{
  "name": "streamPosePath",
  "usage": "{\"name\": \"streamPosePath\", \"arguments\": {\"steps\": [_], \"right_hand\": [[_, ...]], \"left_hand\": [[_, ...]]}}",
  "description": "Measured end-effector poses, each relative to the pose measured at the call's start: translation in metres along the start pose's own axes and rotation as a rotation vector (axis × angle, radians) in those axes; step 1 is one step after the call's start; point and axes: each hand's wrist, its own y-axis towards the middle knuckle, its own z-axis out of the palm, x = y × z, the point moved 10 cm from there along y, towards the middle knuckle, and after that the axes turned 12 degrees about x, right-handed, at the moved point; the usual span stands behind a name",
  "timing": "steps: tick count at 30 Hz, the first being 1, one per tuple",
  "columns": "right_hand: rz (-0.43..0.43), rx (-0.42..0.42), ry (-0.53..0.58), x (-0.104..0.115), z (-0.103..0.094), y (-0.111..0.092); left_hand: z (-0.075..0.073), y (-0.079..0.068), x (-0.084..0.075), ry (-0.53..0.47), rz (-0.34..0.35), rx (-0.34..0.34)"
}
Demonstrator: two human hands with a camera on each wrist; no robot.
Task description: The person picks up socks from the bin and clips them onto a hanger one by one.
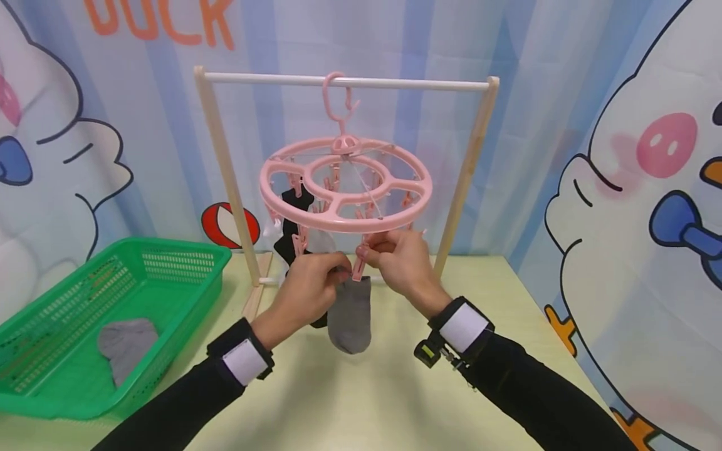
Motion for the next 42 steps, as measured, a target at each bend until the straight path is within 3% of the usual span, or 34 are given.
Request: {"name": "streamPosePath", "arguments": {"steps": [9, 15, 28, 33, 37, 42], "right_hand": [[-0.007, -0.013, 0.014, 0.0, 0.0, -0.001], [-0.007, -0.017, 0.007, 0.0, 0.001, -0.001], [-0.012, 0.023, -0.026, 0.002, 0.005, 0.0], [-0.038, 0.018, -0.035, 0.004, 0.007, 0.0], [-0.078, 0.019, -0.034, 0.007, 0.01, 0.003], [-0.085, 0.007, -0.039, 0.007, 0.01, 0.004]], "left_hand": [[-0.001, 0.002, -0.001, -0.049, -0.011, -0.017], [-0.006, 0.002, -0.002, -0.084, -0.001, -0.08], [-0.015, -0.004, 0.002, -0.046, -0.014, -0.108], [-0.038, -0.016, -0.008, 0.084, 0.047, -0.219], [-0.061, -0.023, -0.025, 0.272, 0.13, -0.352], [-0.073, -0.019, -0.034, 0.444, 0.176, -0.389]]}}
